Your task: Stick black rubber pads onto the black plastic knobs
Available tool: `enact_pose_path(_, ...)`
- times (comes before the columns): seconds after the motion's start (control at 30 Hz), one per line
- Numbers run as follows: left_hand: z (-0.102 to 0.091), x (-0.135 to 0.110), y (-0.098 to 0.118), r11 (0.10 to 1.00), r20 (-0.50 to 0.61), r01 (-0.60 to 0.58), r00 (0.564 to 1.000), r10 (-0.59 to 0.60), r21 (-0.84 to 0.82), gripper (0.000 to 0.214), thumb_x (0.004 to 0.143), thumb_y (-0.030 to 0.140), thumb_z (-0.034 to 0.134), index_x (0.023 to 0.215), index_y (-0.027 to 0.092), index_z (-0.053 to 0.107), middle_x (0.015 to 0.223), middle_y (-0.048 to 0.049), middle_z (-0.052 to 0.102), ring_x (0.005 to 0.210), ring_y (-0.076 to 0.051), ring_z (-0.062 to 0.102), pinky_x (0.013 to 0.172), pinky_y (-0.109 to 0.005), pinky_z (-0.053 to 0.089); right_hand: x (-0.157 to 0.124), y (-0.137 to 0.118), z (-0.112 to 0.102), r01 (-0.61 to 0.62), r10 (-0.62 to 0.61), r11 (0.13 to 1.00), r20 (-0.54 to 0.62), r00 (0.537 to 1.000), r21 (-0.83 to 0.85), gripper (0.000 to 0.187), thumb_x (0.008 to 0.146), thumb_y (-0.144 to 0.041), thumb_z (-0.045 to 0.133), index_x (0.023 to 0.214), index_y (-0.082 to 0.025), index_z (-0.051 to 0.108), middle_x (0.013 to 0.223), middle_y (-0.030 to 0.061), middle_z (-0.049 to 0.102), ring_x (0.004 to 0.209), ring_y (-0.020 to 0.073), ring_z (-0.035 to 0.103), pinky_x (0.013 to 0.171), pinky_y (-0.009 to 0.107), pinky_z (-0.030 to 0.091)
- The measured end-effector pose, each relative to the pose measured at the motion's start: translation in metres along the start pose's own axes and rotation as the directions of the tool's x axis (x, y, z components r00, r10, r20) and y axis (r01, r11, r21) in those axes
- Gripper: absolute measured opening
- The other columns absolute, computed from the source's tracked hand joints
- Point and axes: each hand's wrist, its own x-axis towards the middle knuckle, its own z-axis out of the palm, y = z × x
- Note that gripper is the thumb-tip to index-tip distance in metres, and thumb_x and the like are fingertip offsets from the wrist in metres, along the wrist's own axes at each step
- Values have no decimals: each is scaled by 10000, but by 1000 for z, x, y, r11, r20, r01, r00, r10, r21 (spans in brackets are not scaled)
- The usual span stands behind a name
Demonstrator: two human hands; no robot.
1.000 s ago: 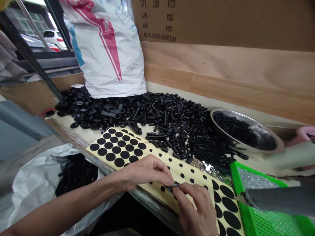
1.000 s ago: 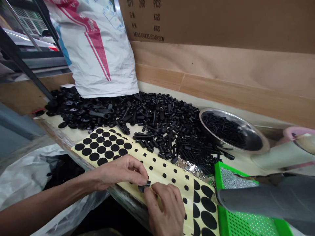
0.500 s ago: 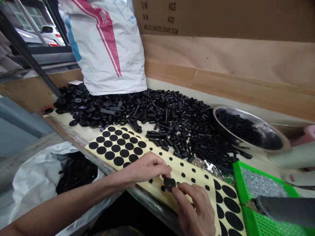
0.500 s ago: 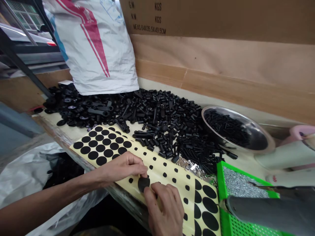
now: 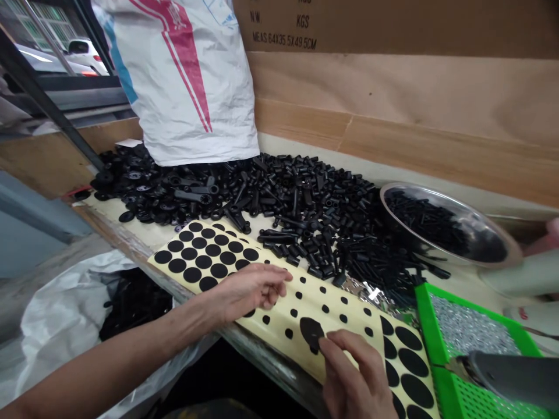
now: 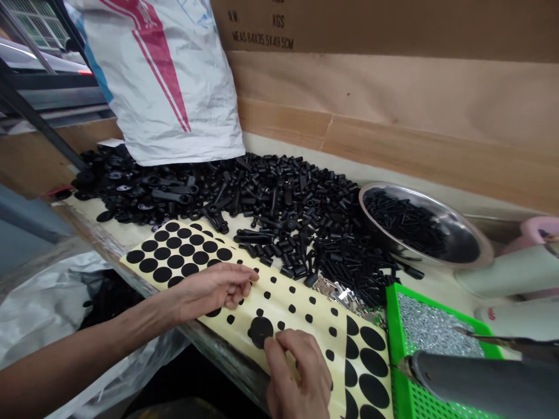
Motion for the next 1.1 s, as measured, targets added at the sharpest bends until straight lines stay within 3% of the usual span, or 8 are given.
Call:
enact_pose_path(0.07,3,-3,3,992,-53,-106,993,110,70,217,780,330,680,908,158,709,731,3,607,598,-73,460,598,-219,344,1,0,-2,-17,17,1000,-14,1000,11,300,777,52,480,954,-155,607,884,70,548,754,132,569,629,237,497)
enact_pose_path(0.13,13,-12,9,953,4,-179,983,184,246,171,779,296,671,832,142,721,734,-7,629,647,-85,488,627,-218,361,4,2,-5,0,-3,999,60,998,34,305,774,51,488,964,-154,609,863,68,559,741,134,579,619,239,506)
enact_pose_path(0.27,32,-29,18,874,107,-151,988,114,462,151,777,247,628,748,134,723,674,-1,632,659,-106,516,633,-227,379,7,3,-6,66,-67,998,119,991,13,267,794,19,487,945,-160,616,822,76,605,686,141,606,580,241,523)
enact_pose_path(0.43,34,-30,15,939,124,-34,992,-9,341,145,764,239,631,755,127,723,688,-9,647,627,-94,521,608,-219,385,0,-3,0,-33,31,998,39,999,44,248,839,-13,462,979,-160,605,816,86,678,688,159,665,617,258,554)
enact_pose_path(0.63,30,-25,6,971,110,-18,994,-9,239,138,679,225,750,786,140,727,675,7,645,628,-84,536,608,-206,393,0,-8,5,-50,49,998,10,999,45,147,906,-97,461,962,-143,589,773,101,714,688,180,714,642,255,573)
enact_pose_path(0.93,32,-20,-1,966,83,-73,995,54,248,141,678,217,755,792,148,709,710,3,671,669,-101,569,657,-225,417,-11,-4,6,-176,165,968,76,983,180,262,861,-59,482,1073,-171,589,946,93,700,807,177,696,640,259,556)
enact_pose_path(1.03,32,-21,1,966,104,-120,990,99,227,118,736,252,712,794,150,721,729,-6,676,677,-100,560,671,-226,423,-11,-9,7,-280,284,929,17,959,242,308,824,-13,526,1063,-191,602,942,61,670,824,165,668,669,263,531)
enact_pose_path(1.1,31,-20,3,963,84,-158,986,142,221,114,763,256,688,786,149,720,711,-3,666,655,-90,537,649,-215,410,-8,-12,8,-410,441,862,-42,897,298,241,824,-42,569,987,-207,633,930,52,621,845,165,628,677,268,504)
